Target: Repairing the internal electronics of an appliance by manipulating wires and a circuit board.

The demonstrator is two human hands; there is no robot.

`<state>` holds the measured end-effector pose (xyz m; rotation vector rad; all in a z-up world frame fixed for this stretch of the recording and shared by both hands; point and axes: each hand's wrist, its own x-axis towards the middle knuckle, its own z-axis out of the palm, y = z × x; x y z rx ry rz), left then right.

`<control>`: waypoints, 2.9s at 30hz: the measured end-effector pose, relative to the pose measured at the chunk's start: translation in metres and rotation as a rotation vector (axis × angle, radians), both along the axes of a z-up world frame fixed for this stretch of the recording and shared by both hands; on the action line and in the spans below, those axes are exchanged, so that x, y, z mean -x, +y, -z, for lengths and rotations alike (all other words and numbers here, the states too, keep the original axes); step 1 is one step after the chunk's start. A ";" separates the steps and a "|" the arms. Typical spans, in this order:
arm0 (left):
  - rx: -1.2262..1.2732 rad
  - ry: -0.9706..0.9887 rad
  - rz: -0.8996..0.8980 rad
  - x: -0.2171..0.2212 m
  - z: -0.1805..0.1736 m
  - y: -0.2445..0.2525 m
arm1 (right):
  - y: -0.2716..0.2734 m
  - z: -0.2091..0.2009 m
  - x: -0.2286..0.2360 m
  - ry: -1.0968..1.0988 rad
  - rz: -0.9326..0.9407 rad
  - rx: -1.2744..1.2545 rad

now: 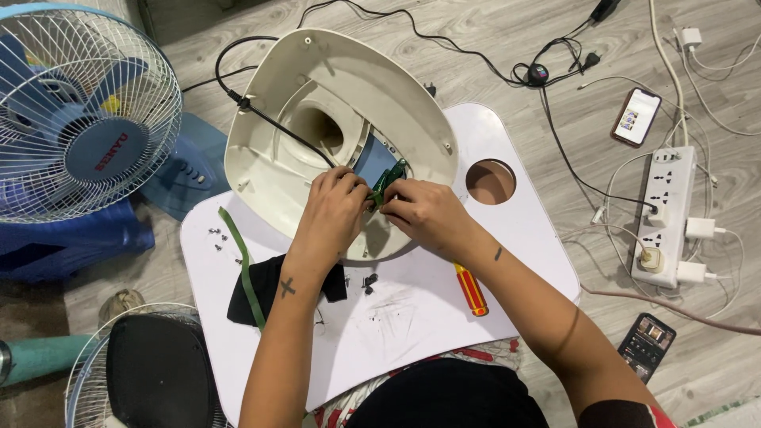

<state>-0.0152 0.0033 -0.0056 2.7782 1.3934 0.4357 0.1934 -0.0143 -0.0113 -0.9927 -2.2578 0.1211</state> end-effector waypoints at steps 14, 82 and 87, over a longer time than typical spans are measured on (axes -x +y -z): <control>0.172 -0.091 -0.016 -0.003 -0.017 -0.004 | 0.002 0.017 0.007 -0.069 0.086 -0.089; 0.309 -0.447 -0.132 -0.016 -0.037 0.014 | 0.000 0.011 0.016 0.084 0.157 -0.174; 0.231 -0.423 -0.087 -0.024 -0.038 0.004 | -0.001 0.004 0.014 0.038 0.152 -0.132</control>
